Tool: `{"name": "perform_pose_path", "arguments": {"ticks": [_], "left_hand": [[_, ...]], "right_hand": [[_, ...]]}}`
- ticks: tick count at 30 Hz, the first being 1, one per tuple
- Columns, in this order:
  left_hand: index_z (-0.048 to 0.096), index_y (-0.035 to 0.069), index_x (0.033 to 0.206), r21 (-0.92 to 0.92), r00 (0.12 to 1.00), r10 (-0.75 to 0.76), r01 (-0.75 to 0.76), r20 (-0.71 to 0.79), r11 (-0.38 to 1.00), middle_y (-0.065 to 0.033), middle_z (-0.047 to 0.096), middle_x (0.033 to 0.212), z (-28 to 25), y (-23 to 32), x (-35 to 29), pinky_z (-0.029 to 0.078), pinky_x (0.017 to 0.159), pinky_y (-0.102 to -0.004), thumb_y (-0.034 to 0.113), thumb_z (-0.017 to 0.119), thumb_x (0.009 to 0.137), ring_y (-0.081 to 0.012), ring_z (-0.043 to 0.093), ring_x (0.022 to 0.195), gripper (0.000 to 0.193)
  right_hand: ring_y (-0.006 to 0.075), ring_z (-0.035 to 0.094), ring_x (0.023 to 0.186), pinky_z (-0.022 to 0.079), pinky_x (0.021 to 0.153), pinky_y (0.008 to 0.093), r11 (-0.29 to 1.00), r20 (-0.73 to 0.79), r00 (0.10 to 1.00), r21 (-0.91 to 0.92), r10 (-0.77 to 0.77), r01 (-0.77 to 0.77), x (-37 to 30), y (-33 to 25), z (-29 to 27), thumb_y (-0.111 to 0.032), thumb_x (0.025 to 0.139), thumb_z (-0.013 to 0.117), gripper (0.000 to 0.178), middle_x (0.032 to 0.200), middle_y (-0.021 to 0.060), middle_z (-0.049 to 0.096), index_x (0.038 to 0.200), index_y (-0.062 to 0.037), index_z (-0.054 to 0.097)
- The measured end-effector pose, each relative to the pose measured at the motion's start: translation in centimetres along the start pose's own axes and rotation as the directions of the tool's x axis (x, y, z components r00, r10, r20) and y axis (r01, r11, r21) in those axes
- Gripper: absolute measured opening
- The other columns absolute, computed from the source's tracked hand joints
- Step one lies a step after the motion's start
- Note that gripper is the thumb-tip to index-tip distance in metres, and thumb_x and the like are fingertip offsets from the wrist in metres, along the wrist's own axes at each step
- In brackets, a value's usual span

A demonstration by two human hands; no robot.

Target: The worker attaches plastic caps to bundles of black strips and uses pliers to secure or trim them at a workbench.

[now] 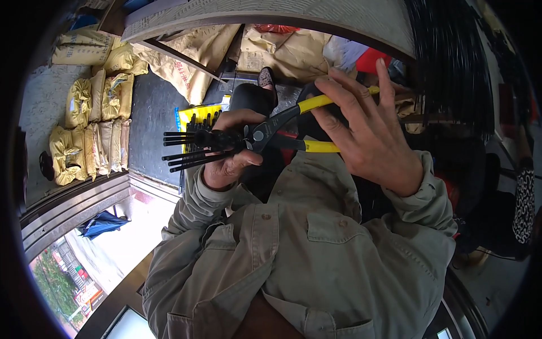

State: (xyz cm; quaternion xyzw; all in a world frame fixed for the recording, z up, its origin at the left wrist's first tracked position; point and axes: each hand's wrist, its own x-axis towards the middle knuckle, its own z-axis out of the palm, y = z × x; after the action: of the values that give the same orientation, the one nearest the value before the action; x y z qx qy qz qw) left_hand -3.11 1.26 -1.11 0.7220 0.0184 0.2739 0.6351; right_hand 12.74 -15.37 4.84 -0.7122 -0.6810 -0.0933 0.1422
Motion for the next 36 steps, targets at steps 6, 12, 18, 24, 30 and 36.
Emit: {"name": "perform_pose_path", "arguments": {"ticks": [6,12,18,24,30,36], "left_hand": [[0.053,-0.001,0.103,0.018,1.000,-0.010,0.011,-0.022,1.000,-0.0050,0.055,0.088,-0.2,0.4,-0.1,0.041,0.059,-0.0227,0.022,0.076,0.066,-0.0094,0.051,0.066,0.049],[0.051,-0.001,0.106,-0.137,0.991,-0.122,0.113,-0.063,0.984,-0.0045,0.055,0.087,0.6,0.6,-0.3,0.040,0.056,-0.0210,0.022,0.075,0.067,-0.0072,0.050,0.061,0.051],[0.048,0.000,0.111,-0.083,0.989,-0.090,0.080,-0.122,0.993,-0.0028,0.053,0.080,0.2,-0.3,-1.0,0.040,0.060,-0.0203,0.025,0.078,0.063,-0.0072,0.051,0.069,0.062],[0.030,0.002,0.127,-0.303,0.997,-0.025,0.048,0.079,0.952,-0.0037,0.052,0.078,-1.4,-0.1,-0.5,0.042,0.066,-0.0215,0.016,0.075,0.068,-0.0095,0.053,0.077,0.076],[0.007,0.005,0.135,-0.073,0.960,-0.280,0.279,-0.009,0.958,-0.0099,0.057,0.084,-2.1,1.8,-1.4,0.046,0.073,-0.0268,-0.004,0.055,0.076,-0.0144,0.057,0.076,0.077],[0.001,0.005,0.137,0.070,0.961,-0.274,0.271,0.038,0.960,-0.0147,0.059,0.089,-2.2,2.3,-1.2,0.046,0.071,-0.0262,-0.006,0.051,0.078,-0.0154,0.058,0.076,0.078]], "right_hand": [[0.0310,0.051,0.098,0.034,0.094,0.0485,0.982,0.087,0.995,0.178,0.055,-0.070,-0.9,-0.8,1.6,-0.002,0.063,0.061,0.031,0.105,0.0157,0.049,0.094,0.0001,0.059],[0.0308,0.057,0.083,0.047,0.072,0.0354,0.886,-0.079,0.974,0.437,0.211,-0.156,-2.2,-3.1,6.8,-0.004,0.064,0.063,0.029,0.096,0.0179,0.050,0.093,0.0002,0.058],[0.0291,0.058,0.070,0.047,0.061,0.0315,0.818,-0.115,0.971,0.564,0.211,-0.111,-1.9,-3.7,8.3,-0.006,0.071,0.062,0.022,0.088,0.0177,0.051,0.092,0.0013,0.058],[0.0245,0.057,0.074,0.046,0.062,0.0337,0.393,-0.015,0.930,0.909,0.367,-0.140,-1.9,-4.0,9.5,-0.006,0.070,0.062,0.021,0.093,0.0135,0.053,0.090,-0.0011,0.059],[0.0192,0.048,0.106,0.030,0.097,0.0425,0.992,-0.325,0.945,-0.127,-0.047,0.006,2.1,-1.1,4.8,-0.018,0.078,0.060,0.023,0.117,0.0058,0.049,0.100,-0.0101,0.061],[0.0154,0.043,0.112,0.018,0.105,0.0425,0.904,-0.438,0.855,-0.420,-0.278,0.079,3.1,-1.6,5.3,-0.020,0.080,0.058,0.026,0.123,0.0019,0.044,0.105,-0.0159,0.058]]}}
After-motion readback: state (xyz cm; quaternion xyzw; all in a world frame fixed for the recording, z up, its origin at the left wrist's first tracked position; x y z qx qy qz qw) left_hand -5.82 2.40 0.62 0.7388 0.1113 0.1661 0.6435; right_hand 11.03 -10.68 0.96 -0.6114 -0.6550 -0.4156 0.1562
